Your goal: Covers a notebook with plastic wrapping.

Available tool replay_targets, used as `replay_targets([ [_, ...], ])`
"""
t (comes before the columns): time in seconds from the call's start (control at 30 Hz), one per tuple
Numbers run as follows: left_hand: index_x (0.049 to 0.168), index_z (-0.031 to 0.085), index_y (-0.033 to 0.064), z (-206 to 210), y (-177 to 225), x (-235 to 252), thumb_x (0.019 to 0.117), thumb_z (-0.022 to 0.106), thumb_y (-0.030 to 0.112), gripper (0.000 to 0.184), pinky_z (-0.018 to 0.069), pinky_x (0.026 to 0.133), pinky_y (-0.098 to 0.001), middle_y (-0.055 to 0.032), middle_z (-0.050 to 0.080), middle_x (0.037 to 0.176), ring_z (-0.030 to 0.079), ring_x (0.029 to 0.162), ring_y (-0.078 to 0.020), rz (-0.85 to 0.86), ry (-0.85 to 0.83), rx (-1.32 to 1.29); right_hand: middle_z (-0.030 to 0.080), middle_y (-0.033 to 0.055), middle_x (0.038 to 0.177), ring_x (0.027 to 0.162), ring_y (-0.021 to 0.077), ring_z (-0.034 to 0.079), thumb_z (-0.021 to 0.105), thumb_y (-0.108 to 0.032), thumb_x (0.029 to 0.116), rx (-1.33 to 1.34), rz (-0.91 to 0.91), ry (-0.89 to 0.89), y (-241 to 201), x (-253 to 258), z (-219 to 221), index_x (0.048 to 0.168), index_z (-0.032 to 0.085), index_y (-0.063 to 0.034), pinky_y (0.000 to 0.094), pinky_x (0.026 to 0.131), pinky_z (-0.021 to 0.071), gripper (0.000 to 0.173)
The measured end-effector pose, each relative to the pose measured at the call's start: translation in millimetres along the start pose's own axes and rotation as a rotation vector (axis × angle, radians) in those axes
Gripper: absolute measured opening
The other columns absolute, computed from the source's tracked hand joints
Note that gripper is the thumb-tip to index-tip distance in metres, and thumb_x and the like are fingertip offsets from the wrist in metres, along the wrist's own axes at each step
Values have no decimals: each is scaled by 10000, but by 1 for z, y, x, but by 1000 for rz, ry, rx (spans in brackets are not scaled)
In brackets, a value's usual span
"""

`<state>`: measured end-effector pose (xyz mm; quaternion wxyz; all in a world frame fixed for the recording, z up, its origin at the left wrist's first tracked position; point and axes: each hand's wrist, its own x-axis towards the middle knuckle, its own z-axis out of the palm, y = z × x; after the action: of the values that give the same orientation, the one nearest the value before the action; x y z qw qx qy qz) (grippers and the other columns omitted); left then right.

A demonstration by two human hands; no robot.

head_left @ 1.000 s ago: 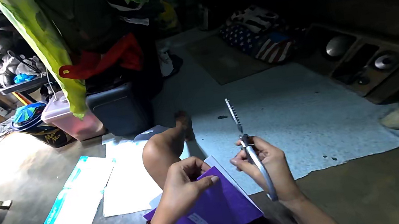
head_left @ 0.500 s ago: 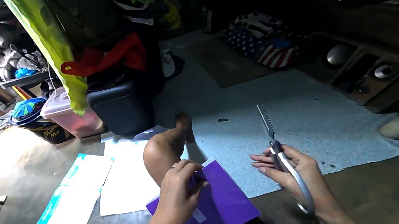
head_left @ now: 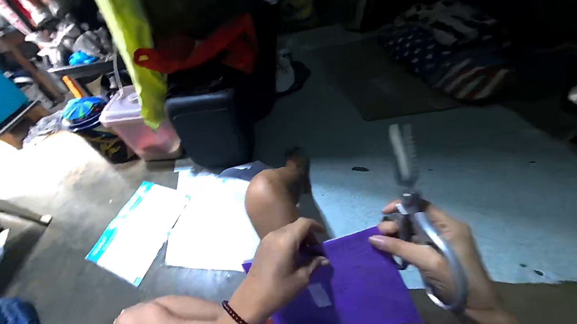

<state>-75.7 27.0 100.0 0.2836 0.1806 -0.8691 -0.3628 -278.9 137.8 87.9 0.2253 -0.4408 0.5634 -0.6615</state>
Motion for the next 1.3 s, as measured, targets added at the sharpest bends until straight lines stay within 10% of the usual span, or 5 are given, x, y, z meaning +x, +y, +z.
replay_targets([
  [0.43,1076,654,3,2,-49,-90,870,672,-84,224,610,763,-261,4,757,893,723,804,-66,-586,256,-850,621,-174,665,578,-41,616,700,41,686,-24,173,76,33,-3,-11,1061,567,-121,139,541,544,430],
  [0.77,1059,709,88,-38,-28,-86,1099,286,296,473,619,768,-264,-37,768,923,742,837,-92,-371,555,-1522,727,-110,799,662,5,693,623,100,766,193,160,-5,-13,5,33,1118,532,-120,162,563,580,425],
  [0.93,1040,775,147,-29,-10,-120,564,777,794,804,611,878,-413,-67,765,1031,739,993,-203,-36,933,-1691,755,-103,887,787,31,732,560,173,832,317,17,2,-42,1,89,1133,500,-114,199,700,624,420],
  [1.13,992,672,42,-38,9,-119,870,615,-63,171,642,772,-336,-93,766,890,759,811,-163,-242,1311,-1418,700,-98,867,746,34,698,637,151,762,394,-105,-102,-28,12,160,1132,494,-94,196,665,611,466],
  [1.3,1176,585,20,-85,-37,-147,1103,408,129,220,637,813,-343,-105,751,967,754,881,-172,-401,1467,-1224,699,-93,760,635,24,682,640,116,733,252,111,-338,2,-2,210,1134,504,-25,194,573,592,446],
])
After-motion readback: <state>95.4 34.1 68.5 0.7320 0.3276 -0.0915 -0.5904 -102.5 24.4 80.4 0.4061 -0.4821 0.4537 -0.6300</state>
